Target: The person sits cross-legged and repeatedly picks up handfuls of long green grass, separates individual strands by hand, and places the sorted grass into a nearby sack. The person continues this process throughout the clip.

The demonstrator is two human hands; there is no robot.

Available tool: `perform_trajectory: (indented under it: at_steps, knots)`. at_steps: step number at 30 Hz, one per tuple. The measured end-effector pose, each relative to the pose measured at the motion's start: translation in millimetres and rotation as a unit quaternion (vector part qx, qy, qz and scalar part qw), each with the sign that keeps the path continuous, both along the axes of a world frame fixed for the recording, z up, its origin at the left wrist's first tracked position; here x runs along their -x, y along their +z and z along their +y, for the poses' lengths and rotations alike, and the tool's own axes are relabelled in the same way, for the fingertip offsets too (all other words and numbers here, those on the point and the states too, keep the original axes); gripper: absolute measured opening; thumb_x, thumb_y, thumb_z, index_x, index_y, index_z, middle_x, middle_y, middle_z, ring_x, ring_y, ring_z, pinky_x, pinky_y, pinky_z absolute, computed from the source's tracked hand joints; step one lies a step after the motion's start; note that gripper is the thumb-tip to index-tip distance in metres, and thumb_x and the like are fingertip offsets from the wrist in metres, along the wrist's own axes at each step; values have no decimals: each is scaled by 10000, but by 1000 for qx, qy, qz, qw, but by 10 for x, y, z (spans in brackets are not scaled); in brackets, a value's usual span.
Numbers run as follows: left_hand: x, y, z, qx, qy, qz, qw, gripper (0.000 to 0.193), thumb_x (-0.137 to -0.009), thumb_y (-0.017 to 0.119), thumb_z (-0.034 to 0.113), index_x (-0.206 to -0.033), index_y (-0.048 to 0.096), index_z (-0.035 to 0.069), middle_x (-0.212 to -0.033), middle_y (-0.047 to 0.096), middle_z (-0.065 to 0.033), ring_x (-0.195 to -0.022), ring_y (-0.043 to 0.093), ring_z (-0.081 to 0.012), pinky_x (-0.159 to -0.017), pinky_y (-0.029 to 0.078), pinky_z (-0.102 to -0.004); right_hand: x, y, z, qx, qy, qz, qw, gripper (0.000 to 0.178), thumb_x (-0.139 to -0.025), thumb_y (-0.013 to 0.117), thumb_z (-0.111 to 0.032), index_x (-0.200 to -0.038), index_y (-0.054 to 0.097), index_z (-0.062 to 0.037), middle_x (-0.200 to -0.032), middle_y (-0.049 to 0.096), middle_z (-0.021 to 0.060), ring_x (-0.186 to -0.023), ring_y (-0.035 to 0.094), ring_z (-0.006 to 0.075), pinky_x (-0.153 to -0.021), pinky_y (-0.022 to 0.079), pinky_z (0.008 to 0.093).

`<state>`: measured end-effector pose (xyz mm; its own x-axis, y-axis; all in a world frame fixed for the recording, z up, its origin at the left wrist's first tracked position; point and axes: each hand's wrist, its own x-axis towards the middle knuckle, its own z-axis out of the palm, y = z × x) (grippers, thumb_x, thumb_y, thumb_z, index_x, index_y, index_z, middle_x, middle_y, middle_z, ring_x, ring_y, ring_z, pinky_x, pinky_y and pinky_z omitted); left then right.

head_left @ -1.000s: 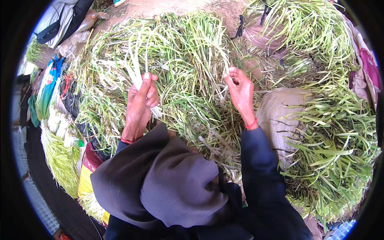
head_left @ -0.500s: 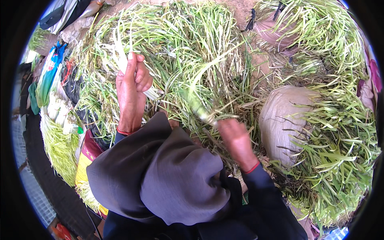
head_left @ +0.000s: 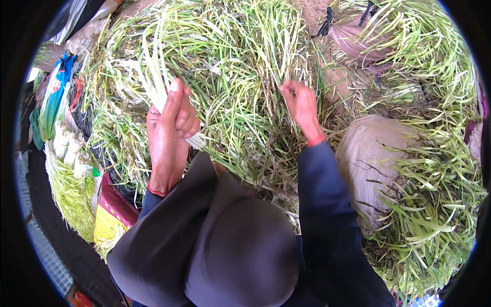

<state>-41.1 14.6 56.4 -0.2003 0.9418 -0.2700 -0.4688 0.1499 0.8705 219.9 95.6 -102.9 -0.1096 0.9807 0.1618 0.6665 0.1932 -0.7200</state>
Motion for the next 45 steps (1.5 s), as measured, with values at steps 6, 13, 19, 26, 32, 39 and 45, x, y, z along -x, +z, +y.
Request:
perform_trajectory:
  at_steps: [6, 13, 19, 26, 32, 39, 45]
  knots:
    - [6, -13, 2, 19, -8, 4, 1000, 264, -1015, 553, 296, -916, 571, 52, -540, 332, 82, -451, 248, -26, -437, 207, -221, 11, -488, 953, 76, -147, -99, 981, 296, -854, 693, -283, -998, 672, -25, -881, 711, 191, -800, 691, 368, -704, 531, 444]
    - [5, -51, 2, 45, -10, -2, 999, 259, -1010, 565, 292, -920, 568, 49, -545, 346, 84, -456, 255, -21, -440, 209, -220, 87, -633, 1063, 164, -132, -102, 972, 322, -873, 663, -333, -962, 692, -25, -842, 713, 173, -778, 680, 362, -725, 524, 455]
    - [11, -72, -24, 59, -29, -3, 998, 251, -1006, 574, 276, -919, 584, 40, -555, 351, 85, -465, 263, -17, -448, 220, -219, -29, -307, 869, 142, -101, 97, 980, 181, -922, 647, -178, -1027, 719, -49, -953, 720, 69, -868, 655, 174, -812, 515, 329]
    - [25, -42, -54, 54, -59, 19, 997, 287, -988, 605, 300, -1007, 633, 15, -555, 361, 85, -466, 276, -23, -452, 226, -220, -253, 840, 386, 131, -65, 228, 963, 287, -960, 632, -233, -1178, 645, -46, -919, 697, 51, -840, 629, 108, -785, 509, 278]
    - [7, -42, -76, 47, -93, 54, 993, 329, -989, 600, 285, -1125, 632, -12, -557, 356, 88, -459, 279, -16, -432, 219, -206, 0, 1344, -617, 80, -29, 241, 967, 260, -957, 607, -139, -1155, 652, 23, -853, 702, 88, -624, 605, 99, -515, 485, 243]
    - [-88, -168, -143, 102, -224, 91, 965, 304, -968, 634, 315, -1005, 665, 15, -565, 438, 69, -456, 325, -23, -431, 235, -212, 454, 1246, -1355, 109, -58, 225, 967, 218, -909, 683, -87, -1089, 680, 35, -876, 717, 112, -753, 666, 124, -657, 527, 275]
    - [-119, -235, -201, 146, -332, 108, 926, 264, -950, 660, 294, -961, 689, 32, -633, 543, 35, -477, 353, -24, -433, 259, -210, 547, 1249, -1578, -12, 0, 124, 992, 199, -878, 717, -75, -1035, 683, 43, -884, 710, 144, -777, 682, 177, -699, 526, 279]
